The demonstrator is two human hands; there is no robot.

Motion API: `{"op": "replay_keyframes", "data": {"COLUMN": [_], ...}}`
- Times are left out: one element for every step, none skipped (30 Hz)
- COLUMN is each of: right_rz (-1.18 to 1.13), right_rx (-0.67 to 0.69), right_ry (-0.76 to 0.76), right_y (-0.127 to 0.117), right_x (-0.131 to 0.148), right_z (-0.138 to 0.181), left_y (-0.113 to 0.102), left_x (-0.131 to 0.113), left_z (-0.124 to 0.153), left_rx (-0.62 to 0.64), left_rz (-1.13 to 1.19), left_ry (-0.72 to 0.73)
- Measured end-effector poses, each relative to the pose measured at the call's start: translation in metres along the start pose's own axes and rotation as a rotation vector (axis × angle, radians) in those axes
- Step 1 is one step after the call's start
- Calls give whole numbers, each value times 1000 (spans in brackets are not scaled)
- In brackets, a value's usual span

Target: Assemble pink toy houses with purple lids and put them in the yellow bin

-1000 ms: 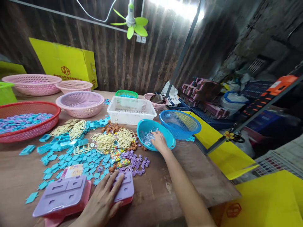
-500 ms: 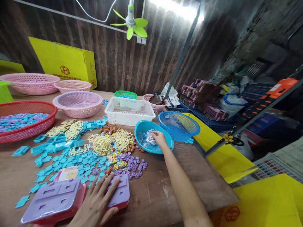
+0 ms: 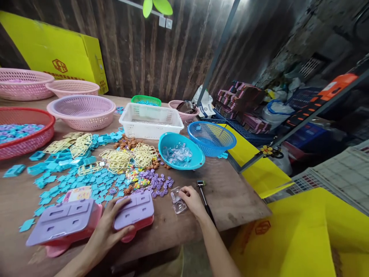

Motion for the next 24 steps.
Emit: {"op": "replay_keyframes", "data": {"right_rz": [6,-30,-100,-191,-287,-372,-438,-486,-526,-564,-589,-592,-567,-520,-462,-406,-357,-314,-268,-208,-136,-60,6,61], "right_rx": [-37,-50,-35,5,55,106,158,208,260,304,334,332,300,249,195,155,134,127,130,124,107,83,54,26], "right_ry": [-30,-34,-7,37,80,116,136,142,136,118,91,57,17,-21,-53,-76,-95,-114,-135,-160,-188,-212,-230,-245], "right_y": [-2,-5,-6,-6,-6,-6,-4,-3,-1,2,5,7,9,11,12,15,18,22,26,30,33,35,37,39], "right_x": [3,7,11,14,18,23,28,34,39,45,50,55,59,62,65,68,71,75,80,84,88,92,95,97], "right_z": [0,0,1,2,5,10,15,21,28,34,41,46,50,54,57,60,63,65,67,68,68,68,67,66], "left_y": [-1,-2,-4,-5,-5,-6,-5,-5,-5,-4,-3,-2,-2,-1,0,1,1,2,3,3,4,4,4,5], "left_x": [-2,-4,-6,-7,-8,-8,-8,-7,-5,-4,-4,-3,-2,-2,-1,0,1,1,1,1,1,0,0,0], "left_z": [-2,-5,-7,-9,-10,-11,-13,-13,-14,-16,-17,-19,-21,-22,-24,-25,-27,-28,-28,-29,-30,-30,-31,-31], "left_rx": [8,14,15,9,-1,-10,-19,-31,-43,-55,-66,-76,-81,-83,-84,-84,-84,-85,-87,-88,-93,-99,-107,-113], "left_rz": [29,59,89,117,142,164,185,206,228,252,278,302,323,341,354,366,378,390,403,415,426,436,445,454], "left_ry": [-28,-59,-92,-127,-161,-196,-228,-259,-286,-304,-316,-323,-328,-332,-338,-348,-359,-367,-372,-373,-372,-368,-367,-371]}}
Point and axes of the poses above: each hand's wrist, its own z-axis away from the middle knuckle, its own y-axis out of the palm, x = y × z, the point moved 5 cm from there along -z, towards the middle knuckle, and after that the axes turned 2 degrees about y, right-handed, at the moved point
